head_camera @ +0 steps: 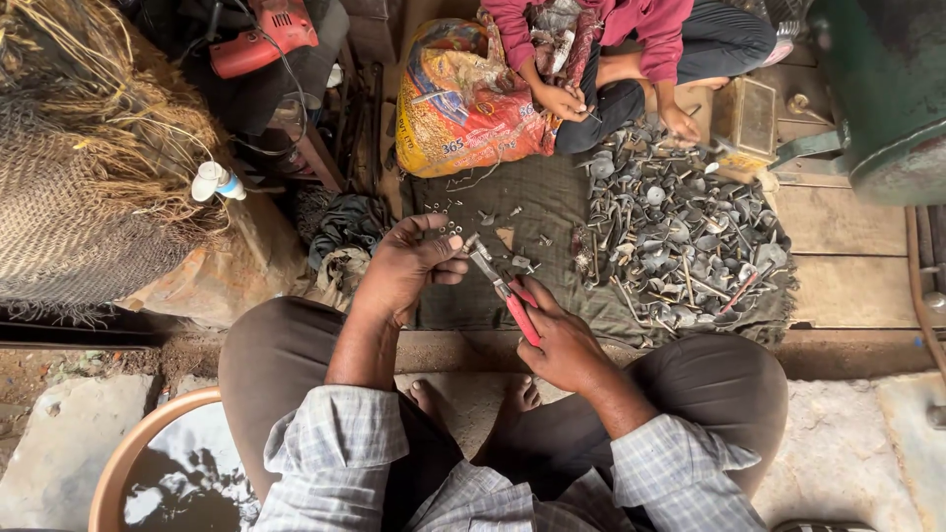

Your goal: Repairing and sorting small metal components using pliers and wrenches.

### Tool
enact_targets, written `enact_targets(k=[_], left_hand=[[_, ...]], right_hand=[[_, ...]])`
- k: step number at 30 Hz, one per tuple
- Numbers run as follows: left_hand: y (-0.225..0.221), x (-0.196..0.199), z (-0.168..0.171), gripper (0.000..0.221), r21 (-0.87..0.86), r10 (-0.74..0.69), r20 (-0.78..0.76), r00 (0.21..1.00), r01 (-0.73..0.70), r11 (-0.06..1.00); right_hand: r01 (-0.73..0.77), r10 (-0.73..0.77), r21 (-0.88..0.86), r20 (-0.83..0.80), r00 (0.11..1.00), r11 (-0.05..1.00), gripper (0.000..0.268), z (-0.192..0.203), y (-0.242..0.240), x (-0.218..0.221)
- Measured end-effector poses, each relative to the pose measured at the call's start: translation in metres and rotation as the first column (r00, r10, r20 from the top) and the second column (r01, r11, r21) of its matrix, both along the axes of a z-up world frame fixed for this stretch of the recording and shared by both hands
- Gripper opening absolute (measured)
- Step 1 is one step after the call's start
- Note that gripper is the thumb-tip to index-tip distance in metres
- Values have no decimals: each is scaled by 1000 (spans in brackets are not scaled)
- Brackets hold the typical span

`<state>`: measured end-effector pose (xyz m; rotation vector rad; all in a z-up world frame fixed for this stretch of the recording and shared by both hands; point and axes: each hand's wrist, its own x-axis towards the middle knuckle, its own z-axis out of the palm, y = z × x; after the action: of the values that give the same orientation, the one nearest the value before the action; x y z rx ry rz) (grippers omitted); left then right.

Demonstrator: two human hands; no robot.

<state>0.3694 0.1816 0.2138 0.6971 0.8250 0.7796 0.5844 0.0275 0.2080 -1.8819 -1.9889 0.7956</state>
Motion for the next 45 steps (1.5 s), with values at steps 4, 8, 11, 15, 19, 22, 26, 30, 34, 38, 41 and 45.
enact_targets(k=[4, 8, 11, 15, 19, 22, 26, 30, 34, 38, 41, 45], left_hand=[[1, -1, -4, 58, -13, -60, -58, 997, 59, 998], [0, -3, 1, 63, -8, -103, -70, 992, 103, 995], [2, -3, 3, 68, -51, -115, -78, 990, 112, 992], [2, -6, 0, 74, -86, -119, -79, 990, 112, 990], [5, -10, -1, 73, -82, -157, -81, 984, 150, 985], [4, -10, 4, 65, -75, -160, -110, 981, 153, 985], [2, -8, 10, 51, -88, -180, -119, 976, 170, 981], [-5, 0, 14, 40, -54, -154, -308, 939, 144, 988], [-6, 4, 5, 43, 33, -78, -398, 914, 99, 995], [-5, 5, 4, 44, 26, -89, -411, 907, 109, 994], [-5, 4, 1, 46, 23, -86, -418, 904, 106, 994], [-4, 4, -1, 45, 49, -76, -413, 908, 105, 993]], right_hand=[[-37, 36, 18, 53, 998, 999, 75, 5, 0, 0], [-25, 24, 5, 103, 994, 1000, 64, 12, 3, -4], [-20, 18, 16, 147, 989, 1000, 54, 13, 4, -3], [-28, 18, 61, 171, 985, 998, 47, 13, 3, -3], [-47, 15, 142, 214, 977, 989, 43, 12, 3, -3], [-60, 10, 205, 237, 971, 977, 45, 10, 3, -2], [-53, 0, 230, 225, 974, 972, 49, 16, 4, -7], [-76, -8, 250, 320, 947, 965, 62, 11, 4, -8], [-84, 0, 191, 402, 916, 978, 70, 8, 4, -13], [-67, 4, 141, 405, 914, 988, 71, 1, 5, -13], [-65, 11, 118, 409, 912, 991, 71, -5, 3, -13], [-68, 3, 146, 403, 915, 987, 71, 0, 4, -16]])
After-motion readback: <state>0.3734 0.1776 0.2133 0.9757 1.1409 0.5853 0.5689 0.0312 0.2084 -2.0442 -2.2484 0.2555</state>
